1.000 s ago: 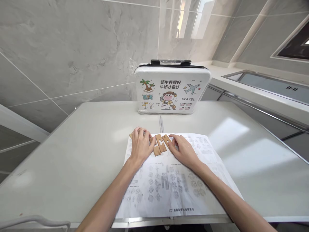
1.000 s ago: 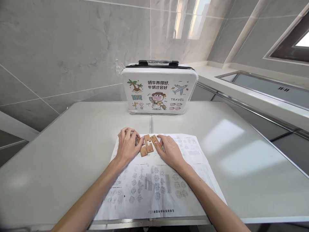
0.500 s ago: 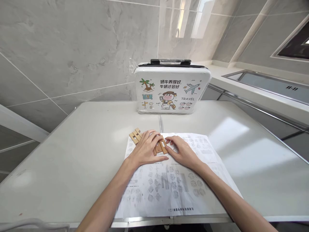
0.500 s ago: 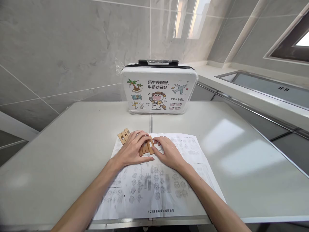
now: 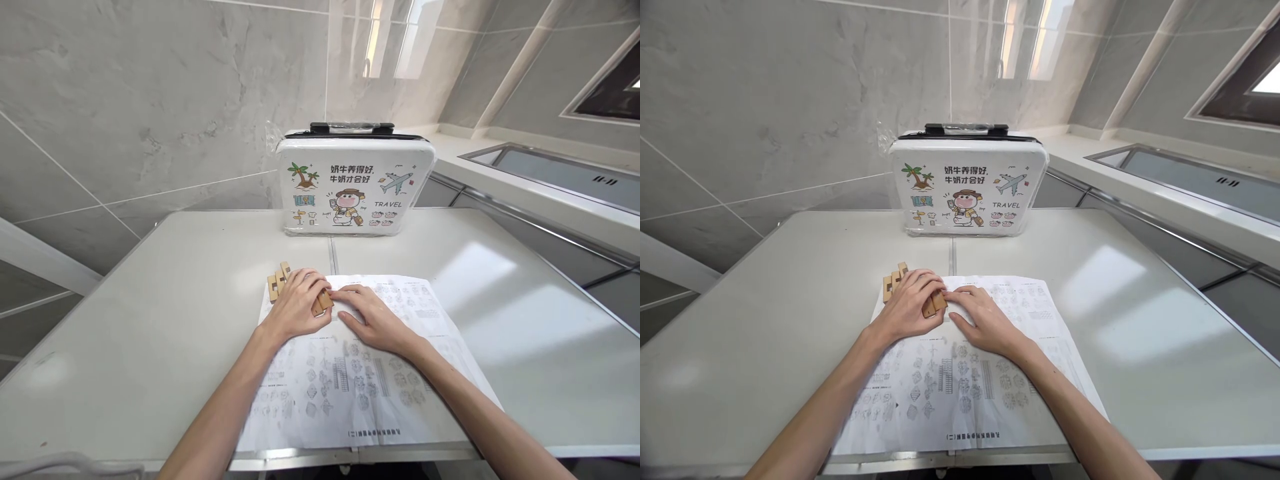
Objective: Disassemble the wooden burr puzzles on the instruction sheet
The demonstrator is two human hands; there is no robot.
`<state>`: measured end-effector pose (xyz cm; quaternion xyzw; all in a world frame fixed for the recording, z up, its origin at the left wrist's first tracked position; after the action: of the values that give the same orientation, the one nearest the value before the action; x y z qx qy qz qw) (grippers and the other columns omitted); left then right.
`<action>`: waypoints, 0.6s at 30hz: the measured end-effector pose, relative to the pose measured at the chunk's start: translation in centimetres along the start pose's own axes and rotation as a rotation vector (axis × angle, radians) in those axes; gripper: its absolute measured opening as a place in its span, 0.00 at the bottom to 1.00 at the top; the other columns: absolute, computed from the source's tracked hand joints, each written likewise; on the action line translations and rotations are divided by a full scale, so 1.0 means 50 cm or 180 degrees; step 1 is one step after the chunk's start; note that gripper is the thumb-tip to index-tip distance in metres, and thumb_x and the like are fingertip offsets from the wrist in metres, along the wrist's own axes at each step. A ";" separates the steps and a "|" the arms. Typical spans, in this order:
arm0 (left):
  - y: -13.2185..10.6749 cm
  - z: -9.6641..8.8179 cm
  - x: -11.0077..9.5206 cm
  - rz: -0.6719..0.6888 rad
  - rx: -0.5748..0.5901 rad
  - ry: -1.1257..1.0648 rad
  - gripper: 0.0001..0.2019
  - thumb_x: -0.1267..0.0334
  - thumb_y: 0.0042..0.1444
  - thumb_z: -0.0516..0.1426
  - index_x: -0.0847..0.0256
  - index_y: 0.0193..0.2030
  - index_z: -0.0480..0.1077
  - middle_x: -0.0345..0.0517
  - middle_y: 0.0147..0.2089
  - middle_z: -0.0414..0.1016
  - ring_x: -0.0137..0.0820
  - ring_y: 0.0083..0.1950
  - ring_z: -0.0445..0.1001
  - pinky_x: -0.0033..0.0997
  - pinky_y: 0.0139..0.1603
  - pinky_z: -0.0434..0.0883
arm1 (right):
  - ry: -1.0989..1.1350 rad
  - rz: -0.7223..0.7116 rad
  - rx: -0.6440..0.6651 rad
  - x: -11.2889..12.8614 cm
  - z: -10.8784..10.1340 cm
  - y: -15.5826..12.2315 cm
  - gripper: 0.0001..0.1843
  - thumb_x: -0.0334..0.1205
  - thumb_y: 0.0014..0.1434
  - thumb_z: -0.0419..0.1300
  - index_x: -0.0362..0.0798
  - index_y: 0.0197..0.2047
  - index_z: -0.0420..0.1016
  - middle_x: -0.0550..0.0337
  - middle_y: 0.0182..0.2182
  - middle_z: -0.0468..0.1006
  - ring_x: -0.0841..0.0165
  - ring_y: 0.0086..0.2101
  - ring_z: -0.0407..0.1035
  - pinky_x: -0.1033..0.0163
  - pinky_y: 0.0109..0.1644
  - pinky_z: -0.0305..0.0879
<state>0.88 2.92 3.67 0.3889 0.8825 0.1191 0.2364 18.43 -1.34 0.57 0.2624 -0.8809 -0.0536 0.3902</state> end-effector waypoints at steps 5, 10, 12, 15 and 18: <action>0.000 -0.006 -0.012 0.0024 -0.0095 -0.0078 0.21 0.66 0.48 0.62 0.53 0.52 0.75 0.48 0.52 0.81 0.47 0.59 0.75 0.48 0.65 0.69 | -0.0062 -0.0028 0.0090 0.000 0.005 -0.002 0.22 0.39 0.74 0.55 0.60 0.69 0.69 0.50 0.62 0.73 0.52 0.63 0.66 0.40 0.67 0.66; 0.004 -0.019 -0.005 -0.0276 -0.0640 -0.0186 0.09 0.66 0.60 0.56 0.54 0.46 0.74 0.45 0.46 0.82 0.42 0.52 0.77 0.45 0.61 0.70 | -0.0015 0.0061 -0.0181 -0.012 -0.005 0.003 0.18 0.36 0.75 0.52 0.56 0.62 0.74 0.51 0.55 0.78 0.55 0.58 0.71 0.44 0.64 0.69; 0.002 -0.034 0.020 -0.0612 -0.1061 -0.0200 0.09 0.66 0.66 0.51 0.55 0.42 0.73 0.46 0.44 0.81 0.41 0.50 0.77 0.46 0.59 0.70 | -0.0042 0.0184 -0.0344 -0.020 -0.012 0.005 0.15 0.35 0.74 0.52 0.55 0.57 0.75 0.52 0.51 0.80 0.55 0.54 0.73 0.46 0.60 0.70; -0.010 -0.063 0.073 -0.1175 -0.1688 -0.0239 0.12 0.65 0.69 0.48 0.55 0.38 0.71 0.47 0.41 0.80 0.41 0.48 0.76 0.46 0.58 0.69 | -0.0060 0.0346 -0.0544 -0.030 -0.021 0.006 0.13 0.34 0.72 0.51 0.53 0.51 0.75 0.54 0.47 0.82 0.55 0.49 0.75 0.48 0.54 0.71; -0.032 -0.088 0.135 -0.1663 -0.2172 -0.0386 0.11 0.64 0.68 0.49 0.55 0.38 0.71 0.47 0.41 0.79 0.40 0.49 0.76 0.42 0.57 0.70 | -0.0052 0.0372 -0.0600 -0.033 -0.022 0.007 0.13 0.32 0.71 0.50 0.53 0.47 0.75 0.55 0.43 0.83 0.57 0.45 0.75 0.51 0.50 0.70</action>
<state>-6.34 6.73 4.64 0.0583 0.8458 0.3172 0.4250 19.97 -0.08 0.33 0.1723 -0.8889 -0.1156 0.4084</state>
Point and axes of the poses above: each hand's wrist, its own y-axis towards the middle knuckle, its own z-axis out of the palm, x = y × z, the point moved 5 cm from there along y, towards the middle knuckle
